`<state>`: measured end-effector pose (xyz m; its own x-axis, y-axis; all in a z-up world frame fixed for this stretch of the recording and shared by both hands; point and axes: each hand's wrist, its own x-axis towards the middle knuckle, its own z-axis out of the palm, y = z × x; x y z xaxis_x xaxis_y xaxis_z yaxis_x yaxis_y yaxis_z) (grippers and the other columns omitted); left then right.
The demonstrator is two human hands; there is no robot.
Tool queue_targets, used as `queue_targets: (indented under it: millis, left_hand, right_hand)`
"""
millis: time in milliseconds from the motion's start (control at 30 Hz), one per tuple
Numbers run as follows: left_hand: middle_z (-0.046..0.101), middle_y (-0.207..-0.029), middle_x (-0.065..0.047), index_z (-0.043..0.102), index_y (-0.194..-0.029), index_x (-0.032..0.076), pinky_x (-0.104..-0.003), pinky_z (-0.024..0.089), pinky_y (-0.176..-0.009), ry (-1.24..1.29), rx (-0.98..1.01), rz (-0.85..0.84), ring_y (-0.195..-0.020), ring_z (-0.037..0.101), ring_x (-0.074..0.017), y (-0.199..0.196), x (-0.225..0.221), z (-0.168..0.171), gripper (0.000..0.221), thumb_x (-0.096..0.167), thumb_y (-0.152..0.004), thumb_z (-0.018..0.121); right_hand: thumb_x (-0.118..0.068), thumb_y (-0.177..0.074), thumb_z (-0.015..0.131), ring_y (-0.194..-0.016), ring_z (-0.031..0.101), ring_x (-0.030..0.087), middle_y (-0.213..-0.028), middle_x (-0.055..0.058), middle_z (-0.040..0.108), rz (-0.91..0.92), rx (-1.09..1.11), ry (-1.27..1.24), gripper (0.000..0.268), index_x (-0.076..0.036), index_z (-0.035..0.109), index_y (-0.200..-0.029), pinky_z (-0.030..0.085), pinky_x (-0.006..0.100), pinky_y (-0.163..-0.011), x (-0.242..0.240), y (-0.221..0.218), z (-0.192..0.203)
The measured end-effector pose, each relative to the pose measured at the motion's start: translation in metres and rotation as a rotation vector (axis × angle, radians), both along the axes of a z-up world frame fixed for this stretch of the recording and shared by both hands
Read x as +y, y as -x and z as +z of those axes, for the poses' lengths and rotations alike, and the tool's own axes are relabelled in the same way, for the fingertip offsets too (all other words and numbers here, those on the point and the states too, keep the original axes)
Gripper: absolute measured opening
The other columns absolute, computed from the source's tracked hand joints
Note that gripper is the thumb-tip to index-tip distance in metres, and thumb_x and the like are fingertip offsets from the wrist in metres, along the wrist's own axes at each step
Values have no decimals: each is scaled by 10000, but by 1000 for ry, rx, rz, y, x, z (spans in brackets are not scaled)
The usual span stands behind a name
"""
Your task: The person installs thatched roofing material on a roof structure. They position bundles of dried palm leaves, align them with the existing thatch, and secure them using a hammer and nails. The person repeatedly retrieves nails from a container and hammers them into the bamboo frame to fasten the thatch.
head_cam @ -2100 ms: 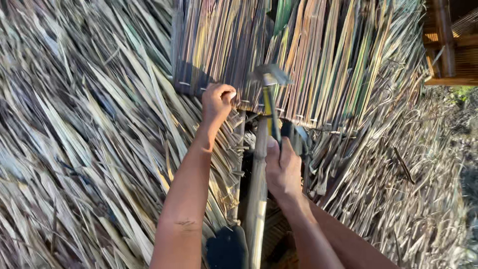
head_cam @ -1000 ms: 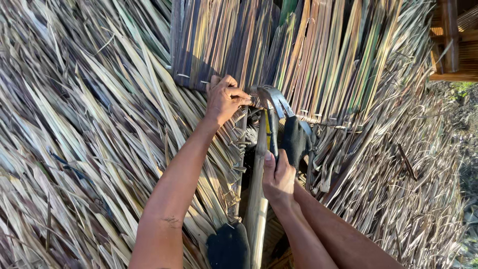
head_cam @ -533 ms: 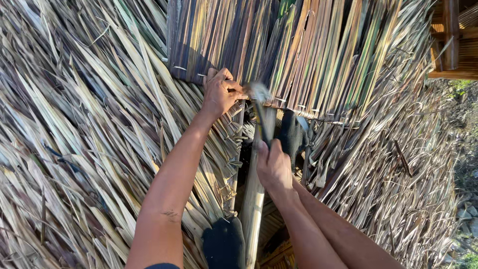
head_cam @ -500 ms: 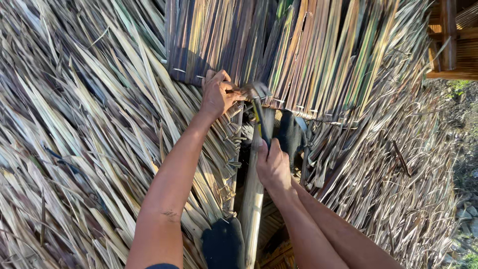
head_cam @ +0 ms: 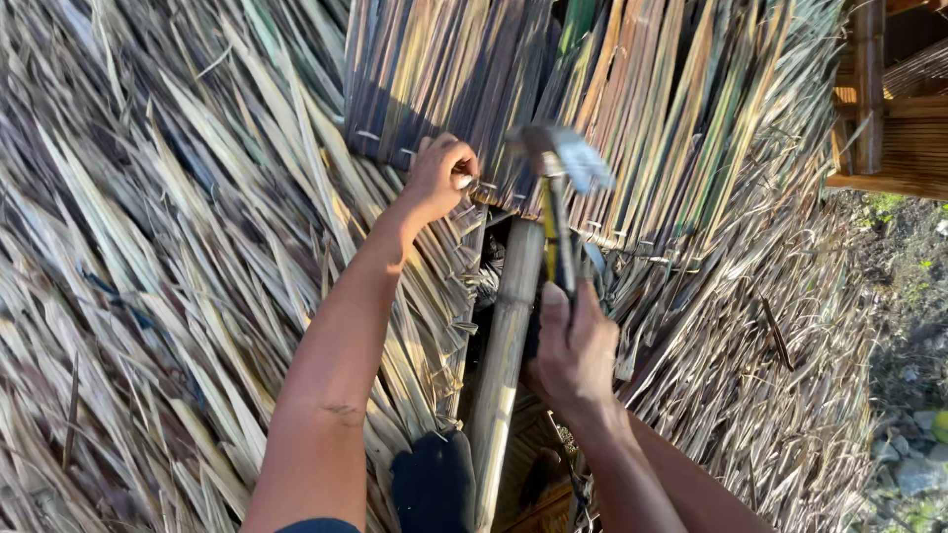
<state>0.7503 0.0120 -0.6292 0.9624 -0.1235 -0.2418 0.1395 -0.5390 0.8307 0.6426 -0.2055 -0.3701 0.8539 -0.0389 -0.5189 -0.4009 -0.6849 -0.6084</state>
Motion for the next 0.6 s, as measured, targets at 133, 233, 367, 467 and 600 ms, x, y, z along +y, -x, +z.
queue_targets:
  millis: [133,233,367,467,600]
  left_hand:
    - [593,-1031,-32,649,-895,162,-491,402,-911,-26,-15,6,-1056,519,-318,-12,-2,-2,222,-12,-801,751]
    - [588,-1002,-14,653,-852,195,-471,397,-915,-57,152,30,-1030,515,-307,-6,-3,-3,221,51,-750,788]
    - [583,-1057,-35,647,-878,169,-495,400,-923,-69,-32,18,-1094,520,-327,-14,-2,-8,259,-16,-736,760]
    - [595,-1057,-20,657,-864,189,-502,396,-948,-32,-60,45,-1097,523,-326,-3,1,-11,246,19,-750,792]
    - [568,-1043,-37,663,-864,212,-495,402,-967,-58,54,30,-1068,507,-330,-8,-3,-2,237,84,-752,829]
  right_hand:
    - [-512,-1095,361,-515,519,105,-638,18,500,119,-430,-254,521,-20,499,-993,432,318,-408,22,-14,10]
    - [-499,-1004,342,-412,491,129,-585,-11,492,9,471,232,386,-150,492,-1076,427,377,-314,46,-40,-6]
    - [-496,-1054,369,-472,427,155,-615,35,465,-77,159,23,467,-54,520,-1045,382,370,-368,36,-48,-12]
    - [-474,-1124,396,-558,479,153,-695,65,497,-72,-262,-498,452,-43,528,-1081,425,369,-457,17,-12,-18]
    - [-509,-1090,404,-567,554,160,-697,100,582,-6,40,-265,494,-39,559,-1103,452,392,-503,19,-10,-51]
